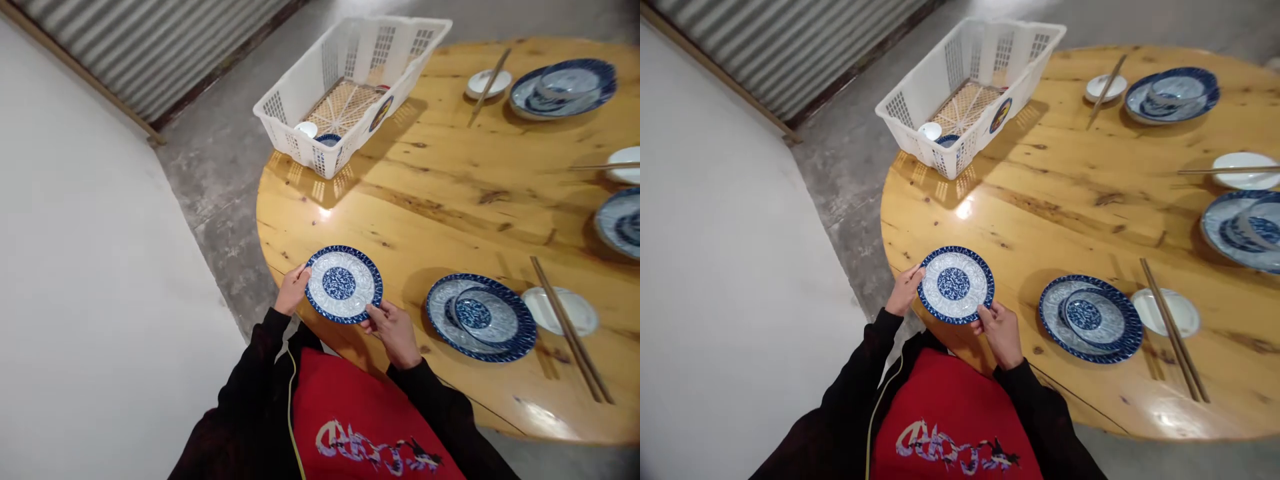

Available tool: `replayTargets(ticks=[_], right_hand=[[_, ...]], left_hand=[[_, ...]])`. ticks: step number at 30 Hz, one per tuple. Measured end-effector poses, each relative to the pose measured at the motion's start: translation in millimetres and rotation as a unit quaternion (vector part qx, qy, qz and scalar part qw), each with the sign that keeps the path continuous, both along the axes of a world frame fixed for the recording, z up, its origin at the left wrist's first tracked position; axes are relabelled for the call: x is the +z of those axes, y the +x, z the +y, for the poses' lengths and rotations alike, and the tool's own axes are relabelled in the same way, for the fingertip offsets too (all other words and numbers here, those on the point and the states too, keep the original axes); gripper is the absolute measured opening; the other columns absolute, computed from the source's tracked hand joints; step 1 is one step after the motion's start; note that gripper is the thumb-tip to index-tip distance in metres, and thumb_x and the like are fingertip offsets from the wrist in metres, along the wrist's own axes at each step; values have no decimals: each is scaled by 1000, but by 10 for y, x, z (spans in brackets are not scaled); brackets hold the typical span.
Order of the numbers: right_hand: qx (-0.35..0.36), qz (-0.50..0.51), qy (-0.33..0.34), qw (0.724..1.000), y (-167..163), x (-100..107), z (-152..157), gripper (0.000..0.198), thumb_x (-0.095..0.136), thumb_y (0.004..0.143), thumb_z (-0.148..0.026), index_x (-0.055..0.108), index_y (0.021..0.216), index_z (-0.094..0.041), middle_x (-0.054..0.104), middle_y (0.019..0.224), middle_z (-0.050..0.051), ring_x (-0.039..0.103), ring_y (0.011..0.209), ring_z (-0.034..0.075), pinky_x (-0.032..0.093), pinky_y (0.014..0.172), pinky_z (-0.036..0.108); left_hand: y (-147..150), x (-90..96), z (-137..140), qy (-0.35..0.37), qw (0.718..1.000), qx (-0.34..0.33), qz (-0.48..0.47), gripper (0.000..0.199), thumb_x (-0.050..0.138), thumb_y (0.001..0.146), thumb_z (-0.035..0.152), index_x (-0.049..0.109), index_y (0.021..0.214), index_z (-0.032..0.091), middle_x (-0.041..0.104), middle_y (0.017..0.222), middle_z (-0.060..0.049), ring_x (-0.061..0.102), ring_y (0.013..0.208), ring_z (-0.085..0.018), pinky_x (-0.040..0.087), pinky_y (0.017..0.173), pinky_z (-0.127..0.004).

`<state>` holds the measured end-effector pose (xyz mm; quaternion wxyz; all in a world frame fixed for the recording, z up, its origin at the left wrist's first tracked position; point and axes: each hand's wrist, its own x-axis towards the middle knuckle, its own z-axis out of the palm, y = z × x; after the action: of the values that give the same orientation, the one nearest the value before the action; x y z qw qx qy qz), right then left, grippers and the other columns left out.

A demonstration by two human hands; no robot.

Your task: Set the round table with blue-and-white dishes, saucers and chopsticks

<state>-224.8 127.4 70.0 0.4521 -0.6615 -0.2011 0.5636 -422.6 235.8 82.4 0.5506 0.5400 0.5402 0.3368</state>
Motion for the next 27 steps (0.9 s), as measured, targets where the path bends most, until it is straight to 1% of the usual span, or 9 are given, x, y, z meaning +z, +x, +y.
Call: replayTargets(ticks=[2,5,7,10,13,15,19,23,27], right_hand=[[-46,7,-12,999,-204,-30,239,36,74,62,-47,61,73,-16,61,53,1,59,45,14,48,40,22],[-90,11,-21,996,-436,-106,561,32,75,59,-42,61,70,-15,61,54,1,59,46,13,48,40,21],[-107,12,-30,994,-535,-170,737,28,74,60,-38,61,69,-15,61,53,1,60,45,14,49,40,21],[-124,10,-38,992,-611,-261,934,19,71,65,-30,60,69,-15,62,54,1,61,44,14,51,41,21],[-137,5,-37,990,-626,-340,1061,11,66,69,-23,59,69,-15,62,53,0,61,43,13,51,41,21],[-144,3,-36,989,-622,-388,1120,9,65,71,-21,59,70,-15,61,52,0,60,43,13,50,40,20],[-152,-2,-33,988,-618,-473,1180,7,64,73,-20,59,72,-15,63,52,1,60,43,13,49,39,19],[-166,-13,-34,985,-627,-528,1173,8,64,74,-21,59,72,-15,63,50,2,60,42,13,48,38,18],[-180,-20,-34,983,-640,-577,1136,11,65,75,-25,60,74,-15,63,50,1,60,41,14,48,38,19]], left_hand=[[-119,-108,363,2,999,-40,-4,33,57,90,46,61,77,16,57,72,0,47,70,-14,41,68,-24],[-236,-298,824,-1,997,-76,-9,32,56,88,45,56,74,17,50,67,2,43,66,-12,37,64,-24],[-273,-425,1063,-6,996,-88,-10,29,55,87,43,54,73,17,49,67,2,42,66,-12,37,64,-24],[-278,-578,1320,-5,995,-98,1,26,54,86,38,52,70,18,47,66,2,42,66,-12,36,63,-24],[-245,-662,1488,17,994,-104,20,25,54,84,34,48,66,19,43,63,3,40,63,-12,34,61,-24],[-218,-688,1573,32,993,-107,29,24,54,83,33,48,65,19,43,62,3,40,62,-12,34,61,-24],[-173,-716,1704,37,991,-123,30,21,55,82,35,56,70,17,50,66,2,45,65,-13,37,64,-24],[-131,-747,1779,35,988,-147,41,22,55,82,36,60,72,16,55,67,2,49,67,-13,39,65,-24],[-69,-779,1824,42,983,-167,63,24,54,83,35,66,80,15,64,75,-1,56,74,-16,43,71,-24]])
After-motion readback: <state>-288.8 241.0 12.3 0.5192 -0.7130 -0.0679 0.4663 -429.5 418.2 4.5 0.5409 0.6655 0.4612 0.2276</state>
